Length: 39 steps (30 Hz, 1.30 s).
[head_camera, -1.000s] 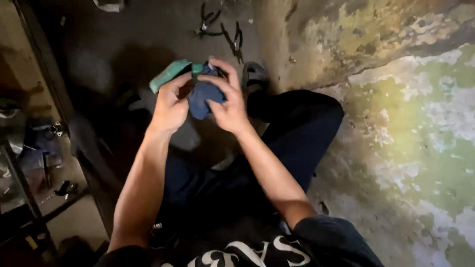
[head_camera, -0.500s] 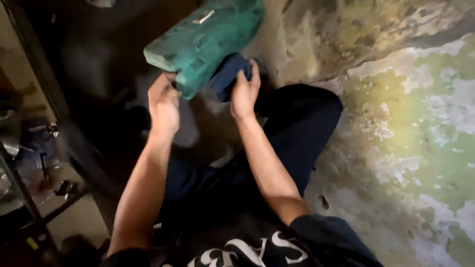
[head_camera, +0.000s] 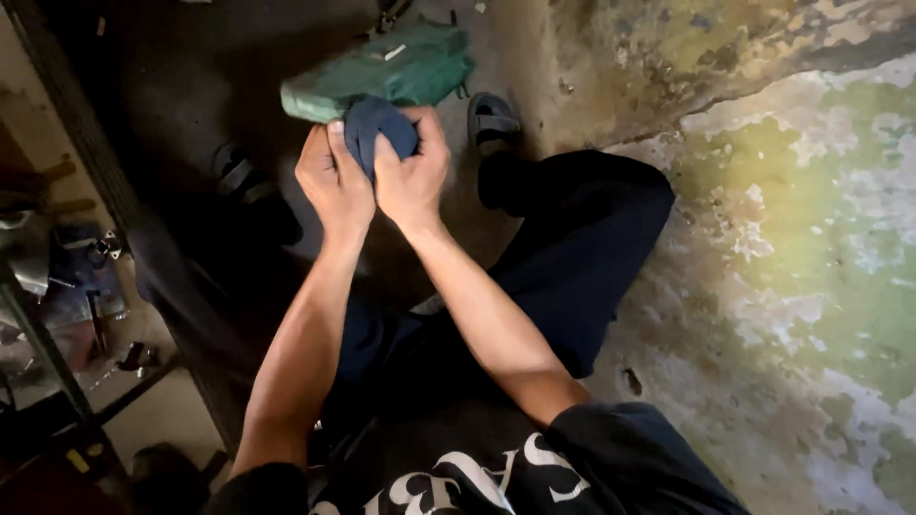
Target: The person wipes a green case with a cloth, opens it to reveal pliers, and then closes it to continue wiping the exterior.
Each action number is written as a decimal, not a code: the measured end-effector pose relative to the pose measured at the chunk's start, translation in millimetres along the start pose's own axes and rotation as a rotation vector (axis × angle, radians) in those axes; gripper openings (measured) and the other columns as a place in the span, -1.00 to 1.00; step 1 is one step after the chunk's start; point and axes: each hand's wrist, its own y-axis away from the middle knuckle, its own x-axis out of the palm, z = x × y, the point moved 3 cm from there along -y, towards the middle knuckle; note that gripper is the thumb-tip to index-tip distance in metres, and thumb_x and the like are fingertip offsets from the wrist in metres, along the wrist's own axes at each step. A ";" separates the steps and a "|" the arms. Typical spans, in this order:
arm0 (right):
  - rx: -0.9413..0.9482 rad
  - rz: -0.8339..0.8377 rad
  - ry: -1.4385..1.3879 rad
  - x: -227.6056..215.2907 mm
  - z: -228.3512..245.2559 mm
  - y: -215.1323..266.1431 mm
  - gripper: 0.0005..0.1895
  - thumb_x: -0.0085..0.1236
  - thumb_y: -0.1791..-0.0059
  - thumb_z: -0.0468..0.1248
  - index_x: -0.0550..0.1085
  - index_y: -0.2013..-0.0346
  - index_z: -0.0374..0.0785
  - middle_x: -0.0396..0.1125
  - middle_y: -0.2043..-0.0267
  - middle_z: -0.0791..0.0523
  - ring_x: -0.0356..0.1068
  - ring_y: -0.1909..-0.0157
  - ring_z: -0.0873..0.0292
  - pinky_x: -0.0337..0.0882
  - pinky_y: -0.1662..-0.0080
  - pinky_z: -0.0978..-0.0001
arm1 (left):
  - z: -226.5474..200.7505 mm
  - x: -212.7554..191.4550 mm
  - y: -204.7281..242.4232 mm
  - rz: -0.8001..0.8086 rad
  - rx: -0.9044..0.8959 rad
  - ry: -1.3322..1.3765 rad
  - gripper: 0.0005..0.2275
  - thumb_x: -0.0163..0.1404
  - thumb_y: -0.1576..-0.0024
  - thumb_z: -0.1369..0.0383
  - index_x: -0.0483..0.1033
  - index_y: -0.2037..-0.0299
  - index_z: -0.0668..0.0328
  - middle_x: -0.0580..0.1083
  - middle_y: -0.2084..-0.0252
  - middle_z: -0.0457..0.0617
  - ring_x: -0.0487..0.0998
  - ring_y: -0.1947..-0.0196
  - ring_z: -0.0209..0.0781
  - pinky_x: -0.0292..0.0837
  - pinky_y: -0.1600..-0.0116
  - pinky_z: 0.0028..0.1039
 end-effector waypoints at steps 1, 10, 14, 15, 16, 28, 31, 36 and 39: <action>-0.011 -0.024 0.000 3.0 -6.8 0.3 -0.79 0.15 0.09 -0.42 0.44 0.16 -0.35 0.40 0.22 0.02 0.41 0.12 0.11 0.45 0.00 0.27 | -1.5 -2.3 0.2 -0.006 -0.015 0.009 -0.76 -0.14 -0.40 0.40 0.44 0.27 0.46 0.41 0.40 0.22 0.43 0.43 -0.03 0.33 0.24 -0.29; 0.114 -0.255 0.141 -45.5 -156.0 -47.8 -0.57 0.16 -0.01 -0.28 0.35 -0.13 -0.38 0.40 -0.01 -0.03 0.41 -0.04 0.08 0.38 -0.14 0.24 | -13.2 -31.9 -2.7 -0.072 0.103 0.014 -0.71 -0.17 -0.43 0.37 0.39 0.31 0.44 0.34 0.47 0.07 0.31 0.44 -0.23 0.24 0.30 -0.31; 0.065 -0.278 0.001 -45.6 -80.0 -14.6 -0.56 0.10 -0.06 -0.29 0.32 -0.20 -0.38 0.36 -0.12 -0.02 0.36 -0.16 0.06 0.32 -0.26 0.24 | -6.9 -21.0 -8.0 -0.112 0.036 0.002 -0.70 -0.17 -0.43 0.37 0.35 0.35 0.43 0.32 0.50 0.05 0.27 0.46 -0.22 0.20 0.32 -0.32; 0.035 -0.246 -0.016 -39.3 -62.7 1.3 -0.57 0.07 -0.02 -0.35 0.33 -0.19 -0.37 0.35 -0.10 -0.03 0.34 -0.17 0.05 0.31 -0.28 0.22 | -6.4 -20.0 -3.5 -0.101 0.039 -0.028 -0.69 -0.15 -0.43 0.38 0.33 0.37 0.43 0.30 0.50 0.07 0.26 0.48 -0.19 0.19 0.33 -0.32; -0.003 -0.222 -0.041 -30.8 -45.1 12.6 -0.56 0.04 0.02 -0.40 0.34 -0.17 -0.36 0.33 -0.09 -0.03 0.33 -0.18 0.03 0.30 -0.30 0.21 | -6.0 -17.2 -4.0 -0.087 0.055 -0.055 -0.68 -0.13 -0.43 0.39 0.31 0.40 0.43 0.28 0.51 0.09 0.25 0.49 -0.17 0.18 0.33 -0.31; 0.397 -0.409 0.057 -6.4 -151.8 -115.3 -0.34 0.11 -0.06 -0.20 0.24 -0.40 -0.46 0.35 -0.30 -0.21 0.38 -0.32 -0.09 0.33 -0.32 0.18 | -23.3 -25.5 -7.4 -0.038 0.230 -0.044 -0.67 -0.03 -0.38 0.42 0.41 0.45 0.49 0.35 0.52 0.11 0.32 0.55 -0.09 0.17 0.39 -0.26; 0.493 -0.334 -0.136 12.1 -114.2 -55.1 -0.20 0.11 -0.04 -0.15 0.05 -0.45 -0.46 0.14 -0.43 -0.17 0.15 -0.42 -0.09 0.11 -0.36 0.16 | -4.5 -19.5 -4.5 -0.085 0.192 -0.098 -0.66 -0.03 -0.39 0.42 0.39 0.46 0.48 0.35 0.51 0.12 0.33 0.53 -0.07 0.17 0.36 -0.24; 0.431 -0.420 -0.213 26.9 -162.6 -72.2 -0.23 0.06 -0.08 -0.12 0.08 -0.44 -0.54 0.09 -0.47 -0.20 0.10 -0.48 -0.11 0.09 -0.41 0.14 | -3.5 -30.1 -10.8 -0.043 0.220 -0.095 -0.65 -0.04 -0.36 0.42 0.36 0.50 0.47 0.32 0.54 0.10 0.29 0.55 -0.09 0.13 0.38 -0.23; 0.571 -0.465 -0.231 7.5 -154.5 -104.5 -0.25 0.02 -0.06 -0.09 0.13 -0.43 -0.46 0.10 -0.46 -0.16 0.11 -0.45 -0.11 0.13 -0.35 0.12 | -9.3 -41.7 -4.4 0.001 0.262 -0.058 -0.62 -0.05 -0.38 0.40 0.33 0.52 0.49 0.29 0.56 0.07 0.26 0.56 -0.12 0.07 0.39 -0.23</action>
